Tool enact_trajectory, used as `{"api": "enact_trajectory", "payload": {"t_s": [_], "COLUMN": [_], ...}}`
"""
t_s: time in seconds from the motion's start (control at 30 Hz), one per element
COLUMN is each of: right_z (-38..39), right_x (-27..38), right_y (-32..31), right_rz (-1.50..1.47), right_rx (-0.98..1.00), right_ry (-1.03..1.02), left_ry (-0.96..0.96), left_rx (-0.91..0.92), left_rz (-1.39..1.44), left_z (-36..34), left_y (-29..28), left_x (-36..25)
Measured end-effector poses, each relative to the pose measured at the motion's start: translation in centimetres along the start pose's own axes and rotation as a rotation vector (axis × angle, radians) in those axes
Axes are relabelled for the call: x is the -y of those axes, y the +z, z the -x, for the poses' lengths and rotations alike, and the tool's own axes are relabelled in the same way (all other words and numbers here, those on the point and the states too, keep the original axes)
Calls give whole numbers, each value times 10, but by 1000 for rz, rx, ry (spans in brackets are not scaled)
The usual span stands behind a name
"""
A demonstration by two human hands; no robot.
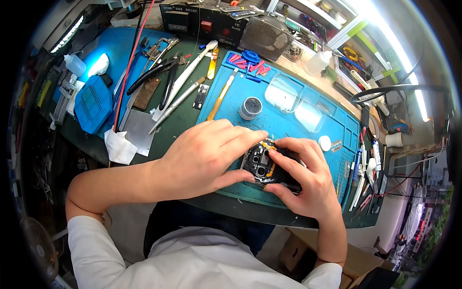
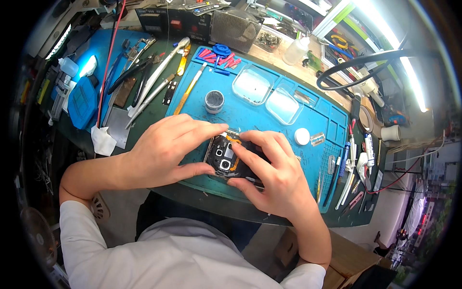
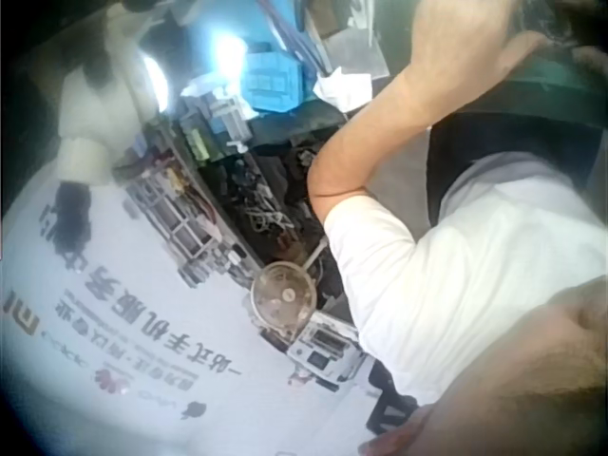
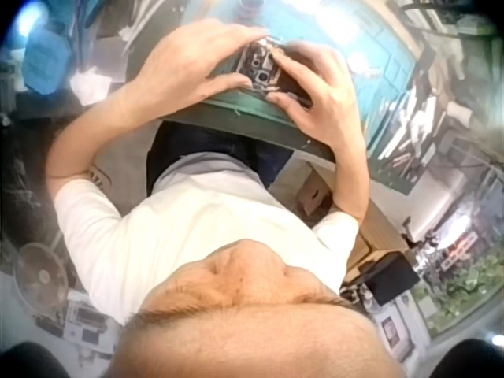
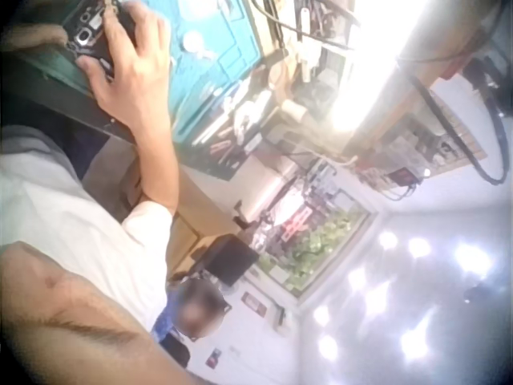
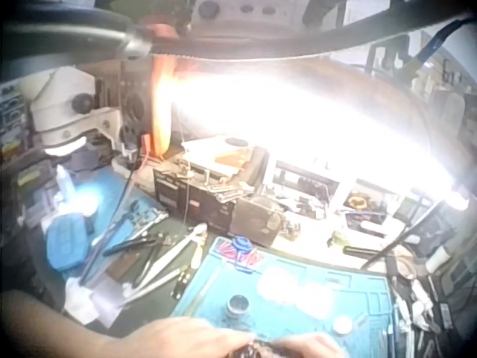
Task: The person disassembles a smartphone, removes the motherboard, applies a substance to the internal frame, and reassembles the components using various tools.
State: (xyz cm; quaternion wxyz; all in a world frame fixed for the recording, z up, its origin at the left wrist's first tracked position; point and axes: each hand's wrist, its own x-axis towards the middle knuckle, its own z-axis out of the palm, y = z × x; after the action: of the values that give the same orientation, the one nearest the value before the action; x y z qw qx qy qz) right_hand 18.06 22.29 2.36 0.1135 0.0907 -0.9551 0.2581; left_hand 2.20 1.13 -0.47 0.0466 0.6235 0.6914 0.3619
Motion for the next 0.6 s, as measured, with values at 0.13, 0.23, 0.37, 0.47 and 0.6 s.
{"api": "enact_trajectory", "payload": {"t_s": [0.13,0.23,0.37,0.47,0.6], "right_z": [1,0,1,4,23], "right_x": [2,1,1,-1,11], "right_y": [0,-3,-5,-8,-10], "right_rz": [6,11,-47,-42,154], "right_rx": [-5,9,2,-55,-43], "right_ry": [29,35,50,61,20], "left_ry": [-14,-34,-37,-28,-49], "left_rx": [15,47,107,131,145], "left_rz": [-3,-20,-37,-54,-45], "left_z": [-2,-6,-9,-11,-12], "left_y": [0,-2,-5,-6,-7], "left_x": [-1,-6,-9,-9,-10]}}
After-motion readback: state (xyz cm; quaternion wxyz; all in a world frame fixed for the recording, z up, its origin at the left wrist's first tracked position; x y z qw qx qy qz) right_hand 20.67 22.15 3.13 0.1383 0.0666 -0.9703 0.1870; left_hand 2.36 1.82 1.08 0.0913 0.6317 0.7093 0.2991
